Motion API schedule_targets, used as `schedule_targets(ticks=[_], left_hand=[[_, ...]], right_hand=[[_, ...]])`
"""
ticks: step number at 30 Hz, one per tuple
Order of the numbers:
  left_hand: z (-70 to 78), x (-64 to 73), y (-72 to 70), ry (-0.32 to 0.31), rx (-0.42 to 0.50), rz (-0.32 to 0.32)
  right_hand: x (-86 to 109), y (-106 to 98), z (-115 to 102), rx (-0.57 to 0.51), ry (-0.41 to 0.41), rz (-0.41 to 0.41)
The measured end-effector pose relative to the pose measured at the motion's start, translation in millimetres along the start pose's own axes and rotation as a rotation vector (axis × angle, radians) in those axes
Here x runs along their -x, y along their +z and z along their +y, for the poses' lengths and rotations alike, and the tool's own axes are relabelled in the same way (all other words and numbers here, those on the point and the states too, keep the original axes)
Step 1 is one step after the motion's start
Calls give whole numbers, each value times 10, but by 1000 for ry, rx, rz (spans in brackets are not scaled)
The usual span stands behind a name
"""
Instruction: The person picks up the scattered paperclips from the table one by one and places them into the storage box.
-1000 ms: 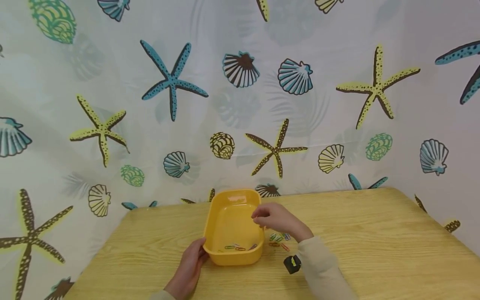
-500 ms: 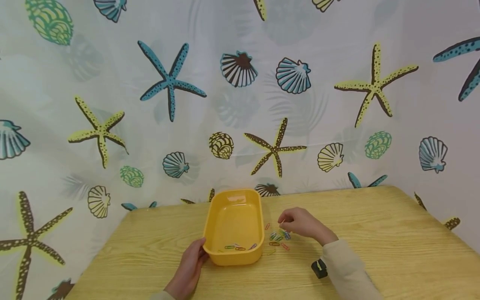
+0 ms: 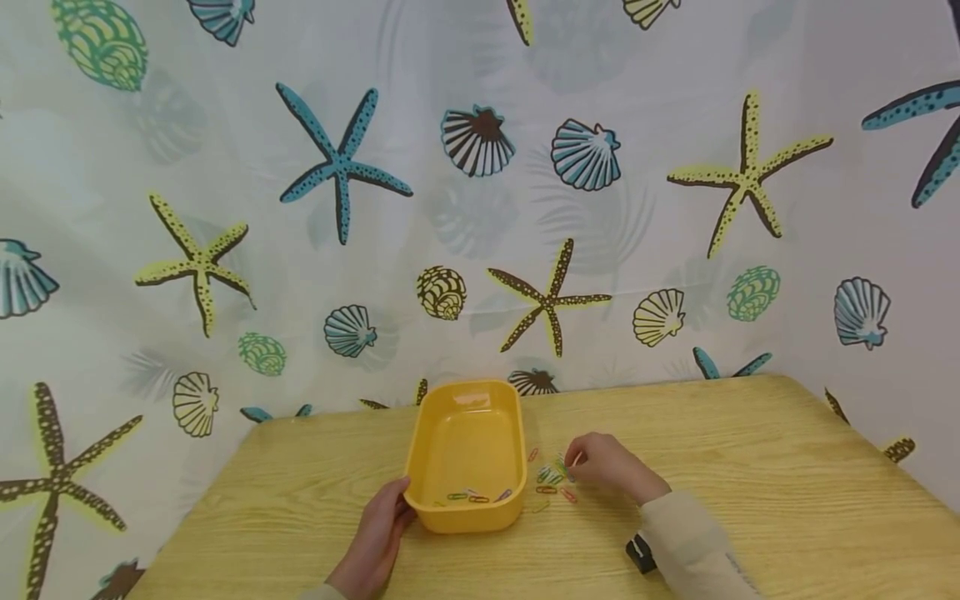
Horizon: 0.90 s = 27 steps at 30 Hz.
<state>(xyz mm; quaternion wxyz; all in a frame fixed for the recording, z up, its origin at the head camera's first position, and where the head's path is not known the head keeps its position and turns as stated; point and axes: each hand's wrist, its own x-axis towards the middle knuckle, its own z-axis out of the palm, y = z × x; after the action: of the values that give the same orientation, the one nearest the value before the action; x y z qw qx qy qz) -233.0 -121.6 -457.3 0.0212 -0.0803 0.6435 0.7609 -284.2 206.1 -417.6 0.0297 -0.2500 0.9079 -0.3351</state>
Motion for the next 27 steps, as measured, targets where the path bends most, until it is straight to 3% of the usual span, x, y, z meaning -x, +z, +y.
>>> schedule_targets(ticks=[6, 14, 27], left_hand=[[-5, -12, 5, 6, 9, -12], [-19, -16, -9, 11, 10, -10], [-15, -16, -2, 20, 10, -16]], right_hand=[[26, 73, -46, 46, -12, -28], [30, 164, -99, 184, -45, 6], [52, 135, -33, 125, -73, -31]])
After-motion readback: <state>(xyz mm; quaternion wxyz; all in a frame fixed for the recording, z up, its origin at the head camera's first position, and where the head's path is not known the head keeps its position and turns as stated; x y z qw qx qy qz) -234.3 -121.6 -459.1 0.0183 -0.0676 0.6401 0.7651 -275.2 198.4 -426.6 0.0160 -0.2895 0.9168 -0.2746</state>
